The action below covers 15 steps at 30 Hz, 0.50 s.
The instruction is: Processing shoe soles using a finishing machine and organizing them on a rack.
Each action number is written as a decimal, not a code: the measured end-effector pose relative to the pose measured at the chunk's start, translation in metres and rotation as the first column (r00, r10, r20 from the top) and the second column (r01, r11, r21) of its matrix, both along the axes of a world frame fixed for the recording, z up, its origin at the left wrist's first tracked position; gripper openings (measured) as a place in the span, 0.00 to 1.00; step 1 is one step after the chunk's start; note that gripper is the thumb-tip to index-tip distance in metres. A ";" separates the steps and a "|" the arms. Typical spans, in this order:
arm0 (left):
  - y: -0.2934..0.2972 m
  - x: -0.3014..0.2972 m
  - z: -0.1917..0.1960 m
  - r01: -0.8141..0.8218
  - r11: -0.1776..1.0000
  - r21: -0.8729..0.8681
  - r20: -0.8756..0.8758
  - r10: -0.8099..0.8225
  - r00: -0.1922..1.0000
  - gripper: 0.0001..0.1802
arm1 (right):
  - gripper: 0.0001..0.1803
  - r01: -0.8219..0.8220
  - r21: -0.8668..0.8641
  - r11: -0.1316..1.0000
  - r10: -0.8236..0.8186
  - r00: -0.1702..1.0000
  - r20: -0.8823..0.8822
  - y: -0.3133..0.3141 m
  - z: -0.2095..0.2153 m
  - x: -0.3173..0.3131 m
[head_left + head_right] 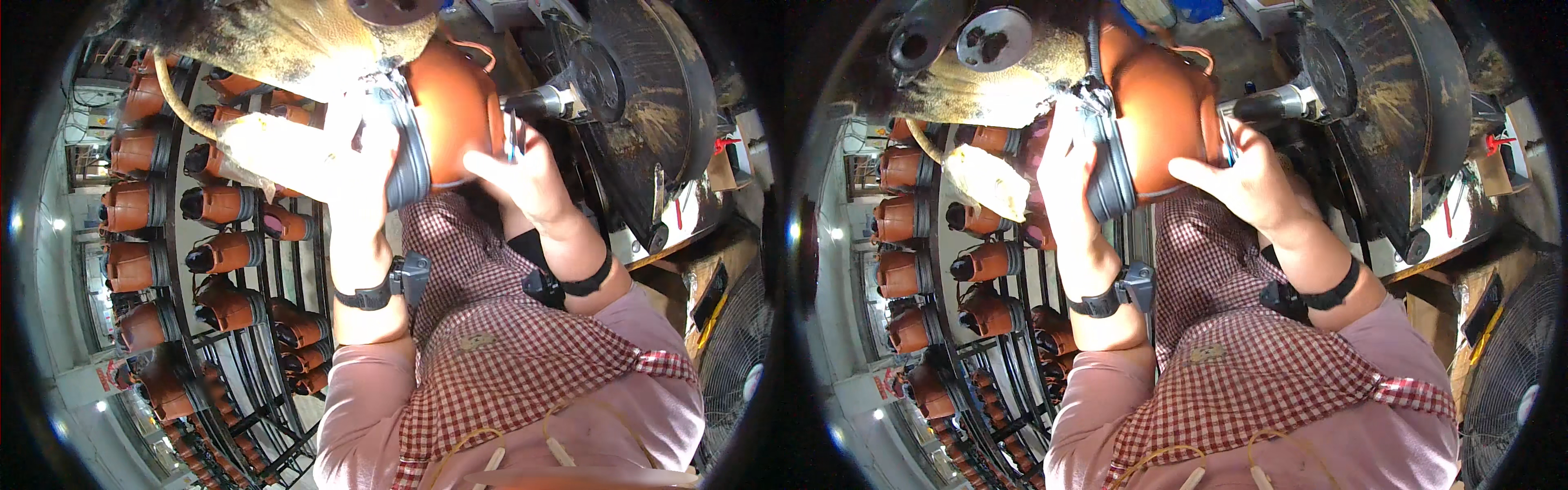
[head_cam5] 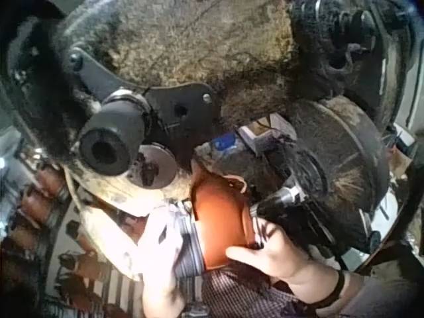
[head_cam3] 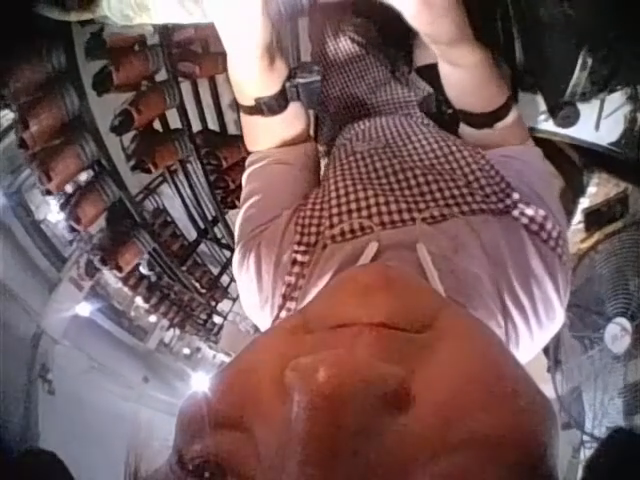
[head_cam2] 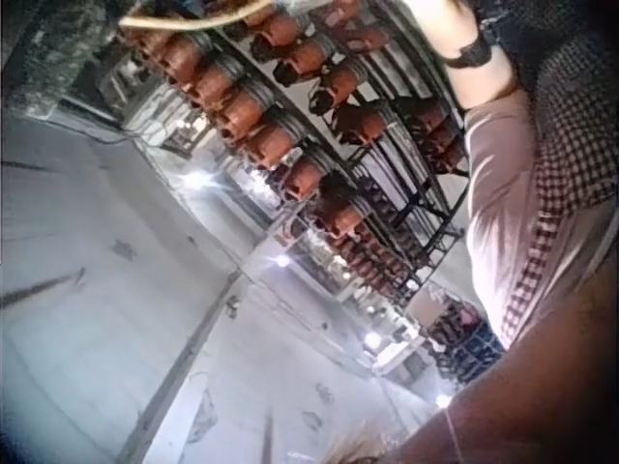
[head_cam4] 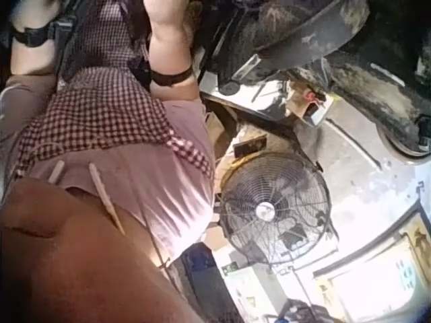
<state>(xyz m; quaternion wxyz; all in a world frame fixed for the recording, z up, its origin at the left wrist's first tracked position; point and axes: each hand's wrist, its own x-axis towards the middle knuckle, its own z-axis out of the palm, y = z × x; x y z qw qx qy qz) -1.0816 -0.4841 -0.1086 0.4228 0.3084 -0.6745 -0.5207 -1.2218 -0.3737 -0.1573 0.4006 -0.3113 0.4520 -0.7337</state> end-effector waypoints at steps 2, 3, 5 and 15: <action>-0.004 0.001 -0.001 -0.004 1.000 0.003 0.008 0.004 1.000 0.29 | 0.17 -0.001 -0.015 1.000 0.000 0.994 -0.106 0.006 -0.008 0.003; -0.006 0.006 -0.003 0.017 1.000 0.006 -0.021 -0.017 1.000 0.29 | 0.17 -0.006 -0.003 1.000 0.005 0.989 -0.148 0.008 -0.006 0.004; 0.001 0.004 0.000 0.059 0.997 0.041 -0.060 -0.057 0.997 0.30 | 0.17 0.000 0.012 1.000 0.002 0.992 -0.129 0.009 -0.001 0.001; 0.012 -0.008 0.001 -0.032 0.955 0.296 -0.207 0.097 0.973 0.25 | 0.12 0.087 0.015 0.996 -0.081 0.968 -0.239 0.007 -0.007 -0.003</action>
